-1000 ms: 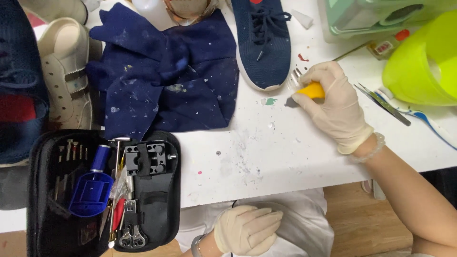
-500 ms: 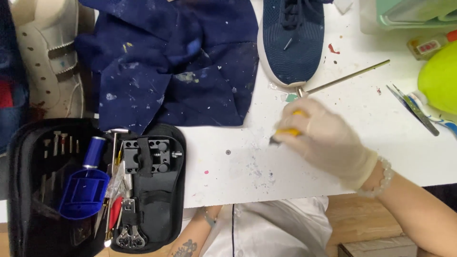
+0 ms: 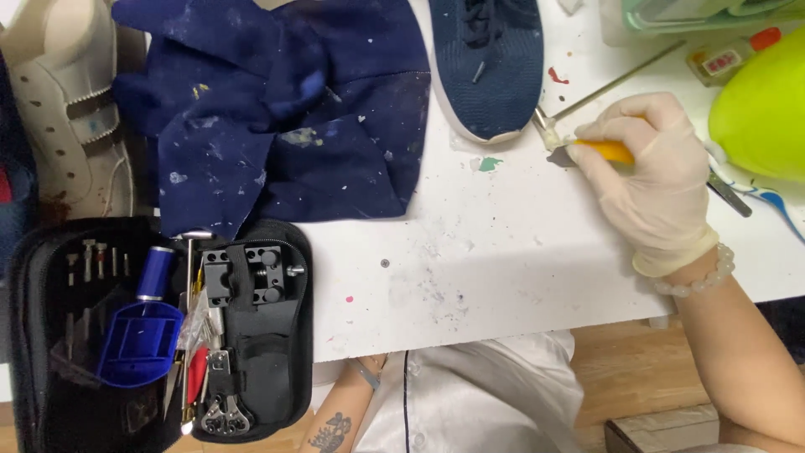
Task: Scraping residue from a workbench and wiping it clean using a small scraper and a cloth.
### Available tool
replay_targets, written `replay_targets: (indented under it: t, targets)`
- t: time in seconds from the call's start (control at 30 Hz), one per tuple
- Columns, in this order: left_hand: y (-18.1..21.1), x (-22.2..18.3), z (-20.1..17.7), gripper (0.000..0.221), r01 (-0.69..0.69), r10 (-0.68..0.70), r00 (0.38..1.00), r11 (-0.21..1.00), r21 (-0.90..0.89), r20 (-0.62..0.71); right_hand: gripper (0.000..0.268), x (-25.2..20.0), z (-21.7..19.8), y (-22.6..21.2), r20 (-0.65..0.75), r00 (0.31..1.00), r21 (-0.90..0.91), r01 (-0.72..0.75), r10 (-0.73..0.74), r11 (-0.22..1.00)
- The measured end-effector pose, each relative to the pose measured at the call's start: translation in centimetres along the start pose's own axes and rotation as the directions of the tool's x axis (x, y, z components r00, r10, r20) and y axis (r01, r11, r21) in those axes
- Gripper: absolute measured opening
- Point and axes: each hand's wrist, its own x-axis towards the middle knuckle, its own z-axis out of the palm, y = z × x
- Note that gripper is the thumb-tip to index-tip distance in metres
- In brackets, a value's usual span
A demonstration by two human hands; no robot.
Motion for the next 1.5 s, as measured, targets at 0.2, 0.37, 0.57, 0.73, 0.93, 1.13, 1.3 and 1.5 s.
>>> replay_targets:
  t: [0.2, 0.37, 0.57, 0.73, 0.93, 1.13, 1.3, 1.5]
  targets:
    - [-14.3, -3.4, -2.0, 0.024, 0.015, -0.016, 1.0, 0.999, 0.039, 0.026, 0.012, -3.4, -1.6, -0.8, 0.023, 0.968, 0.226, -0.25, 0.251, 0.941]
    - [-13.3, -2.9, -2.2, 0.024, 0.018, -0.022, 0.998, 0.998, 0.065, 0.06, 0.021, -7.2, -2.7, 3.3, -0.08, 0.959, 0.107, -0.262, 0.271, 0.959]
    - [-12.4, -1.8, -1.3, 0.023, 0.013, -0.022, 0.994, 0.997, 0.082, 0.107, 0.015, -8.4, -2.9, -0.5, -0.158, 0.952, 0.194, -0.231, 0.263, 0.953]
    - [-11.9, -1.0, -1.6, 0.023, 0.004, -0.018, 0.992, 0.994, 0.108, 0.127, 0.017, -8.8, -0.3, -2.3, -0.236, 0.947, 0.079, -0.206, 0.219, 0.975]
    - [-11.9, -0.9, -2.0, 0.023, 0.003, -0.019, 0.992, 0.992, 0.127, 0.126, 0.013, -8.9, -0.6, 0.6, -0.179, 0.926, 0.136, -0.31, 0.331, 0.941]
    - [-12.1, -0.6, -1.7, 0.023, 0.002, -0.021, 0.99, 0.992, 0.13, 0.141, 0.012, -8.8, 0.6, -3.1, -0.215, 0.972, -0.1, -0.119, 0.095, 0.988]
    - [-12.3, -0.3, -1.4, 0.022, -0.002, -0.013, 0.993, 0.992, 0.124, 0.121, 0.011, -9.8, -0.2, -1.2, -0.183, 0.955, -0.11, -0.257, 0.235, 0.96]
    - [-12.4, -0.7, -1.2, 0.022, 0.004, -0.02, 0.992, 0.992, 0.123, 0.123, 0.011, -8.4, -1.4, -1.4, -0.082, 0.875, -0.088, -0.483, 0.477, 0.871]
